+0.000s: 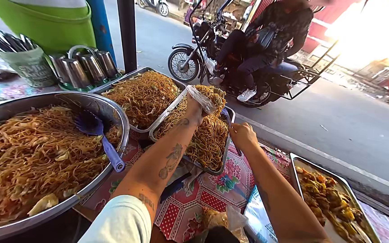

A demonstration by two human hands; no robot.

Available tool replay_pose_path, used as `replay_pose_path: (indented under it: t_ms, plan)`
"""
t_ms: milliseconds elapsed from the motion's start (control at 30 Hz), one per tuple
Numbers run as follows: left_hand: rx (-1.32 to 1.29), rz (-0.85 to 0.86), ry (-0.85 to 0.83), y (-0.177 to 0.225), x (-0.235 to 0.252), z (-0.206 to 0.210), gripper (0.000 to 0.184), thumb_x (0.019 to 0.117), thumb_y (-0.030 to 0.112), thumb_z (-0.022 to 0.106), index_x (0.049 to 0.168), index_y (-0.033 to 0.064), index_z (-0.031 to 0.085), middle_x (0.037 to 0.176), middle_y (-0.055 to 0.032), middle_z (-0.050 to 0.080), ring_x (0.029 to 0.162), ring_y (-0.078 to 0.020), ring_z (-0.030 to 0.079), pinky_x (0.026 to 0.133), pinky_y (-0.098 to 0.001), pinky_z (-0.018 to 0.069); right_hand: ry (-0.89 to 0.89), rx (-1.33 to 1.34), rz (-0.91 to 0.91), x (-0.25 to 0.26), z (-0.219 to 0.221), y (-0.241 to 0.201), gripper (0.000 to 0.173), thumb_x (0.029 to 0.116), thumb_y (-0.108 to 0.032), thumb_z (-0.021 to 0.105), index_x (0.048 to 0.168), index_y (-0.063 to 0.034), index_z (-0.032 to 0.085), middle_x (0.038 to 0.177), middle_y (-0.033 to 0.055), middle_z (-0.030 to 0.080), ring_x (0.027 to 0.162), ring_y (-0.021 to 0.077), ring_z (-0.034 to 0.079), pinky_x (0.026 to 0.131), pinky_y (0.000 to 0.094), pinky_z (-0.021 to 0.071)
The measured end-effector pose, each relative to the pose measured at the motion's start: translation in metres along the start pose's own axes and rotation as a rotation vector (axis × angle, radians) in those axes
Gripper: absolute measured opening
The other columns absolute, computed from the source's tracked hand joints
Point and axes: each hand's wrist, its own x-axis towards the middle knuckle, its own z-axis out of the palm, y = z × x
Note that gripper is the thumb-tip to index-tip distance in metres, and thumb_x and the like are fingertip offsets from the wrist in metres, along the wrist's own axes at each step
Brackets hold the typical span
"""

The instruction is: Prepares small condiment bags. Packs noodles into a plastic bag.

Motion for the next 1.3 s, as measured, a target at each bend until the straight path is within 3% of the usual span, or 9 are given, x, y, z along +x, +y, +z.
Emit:
replay_pose_path:
  t_ms: [100,233,300,467,667,833,1000,1167,1300]
  plan:
    - [0.056,0.023,0.04,0.018,-0.038,0.011,0.049,0.1117,0.021,0.037,0.158,0.0218,0.019,0.137,-0.0169,0.05,0.102,-0.0229,0.058,0.083,-0.0405,0.053,0.296,0.143,-0.166,-0.013,0.01,-0.028,0.027,0.1029,-0.02,0.059,0.11,0.0043,0.071,0.108,0.0228,0.071,0.106,0.0383,0.068,0.094,0.0569,0.0525]
    - [0.015,0.191,0.028,0.0,-0.031,0.014,0.054,0.1107,0.015,0.037,0.158,0.0201,0.013,0.137,-0.0154,0.05,0.104,-0.0162,0.058,0.085,-0.0359,0.0519,0.496,0.162,-0.274,-0.013,0.023,-0.056,0.034,0.0971,-0.031,0.069,0.104,0.0023,0.071,0.084,0.0181,0.072,0.077,0.0379,0.071,0.07,0.0606,0.0551]
    - [-0.085,0.303,-0.05,-0.028,0.005,0.005,0.059,0.1109,0.018,0.04,0.16,0.0207,0.007,0.147,-0.0155,0.048,0.119,-0.0182,0.06,0.098,-0.04,0.053,0.527,0.161,-0.223,-0.011,0.022,-0.065,0.032,0.0983,-0.03,0.066,0.106,0.0006,0.071,0.085,0.0179,0.072,0.078,0.0381,0.071,0.07,0.0609,0.0549]
    - [0.005,0.228,0.061,-0.01,0.005,-0.001,0.056,0.112,0.036,0.038,0.16,0.0272,0.012,0.116,-0.0172,0.061,0.086,-0.0243,0.067,0.071,-0.0446,0.0591,0.434,0.223,-0.083,-0.01,-0.006,-0.067,0.027,0.1026,-0.019,0.055,0.108,0.0029,0.07,0.099,0.0239,0.071,0.096,0.0427,0.069,0.083,0.0639,0.0532]
    - [0.424,0.595,-0.247,-0.025,0.028,-0.042,0.079,0.0965,0.02,0.07,0.161,0.0115,0.024,0.13,-0.0153,0.064,0.113,-0.0198,0.067,0.099,-0.043,0.0565,0.397,0.344,-0.034,0.027,-0.041,-0.059,0.027,0.0998,-0.014,0.057,0.119,0.0026,0.068,0.108,0.0235,0.07,0.101,0.0379,0.068,0.089,0.0595,0.0523]
    - [0.882,0.49,-0.168,-0.002,0.004,-0.044,0.077,0.0959,0.032,0.073,0.157,0.0112,0.032,0.104,-0.0179,0.07,0.096,-0.0306,0.07,0.087,-0.0536,0.0555,0.216,0.778,-0.068,0.052,-0.055,-0.061,0.025,0.098,-0.006,0.06,0.122,-0.002,0.061,0.096,0.011,0.068,0.07,0.0165,0.067,0.064,0.0339,0.0579]
    - [1.036,0.374,-0.116,0.021,-0.012,-0.048,0.073,0.098,0.033,0.071,0.156,0.012,0.032,0.112,-0.0196,0.069,0.106,-0.0339,0.068,0.092,-0.0556,0.0531,-0.067,1.229,-0.099,0.03,-0.076,-0.058,0.023,0.0954,0.0,0.049,0.118,-0.0033,0.054,0.086,0.0067,0.067,0.067,0.0127,0.065,0.06,0.0267,0.0559]
    - [1.269,0.424,-0.132,0.028,-0.023,-0.049,0.078,0.0972,0.032,0.071,0.16,0.0123,0.029,0.112,-0.0219,0.069,0.107,-0.0387,0.068,0.093,-0.0591,0.0525,-0.285,0.724,-0.108,0.029,-0.085,-0.052,0.023,0.1007,-0.008,0.059,0.122,-0.0015,0.063,0.082,0.0053,0.063,0.062,0.011,0.058,0.057,0.028,0.0528]
    - [1.243,0.415,-0.17,0.031,-0.042,-0.047,0.083,0.0968,0.038,0.072,0.159,0.0086,0.026,0.104,-0.0234,0.069,0.101,-0.0401,0.068,0.091,-0.0591,0.0526,0.107,0.518,-0.22,0.013,-0.088,-0.067,0.016,0.0995,-0.007,0.061,0.113,-0.0016,0.069,0.089,0.0107,0.065,0.061,0.0148,0.059,0.059,0.0347,0.0556]
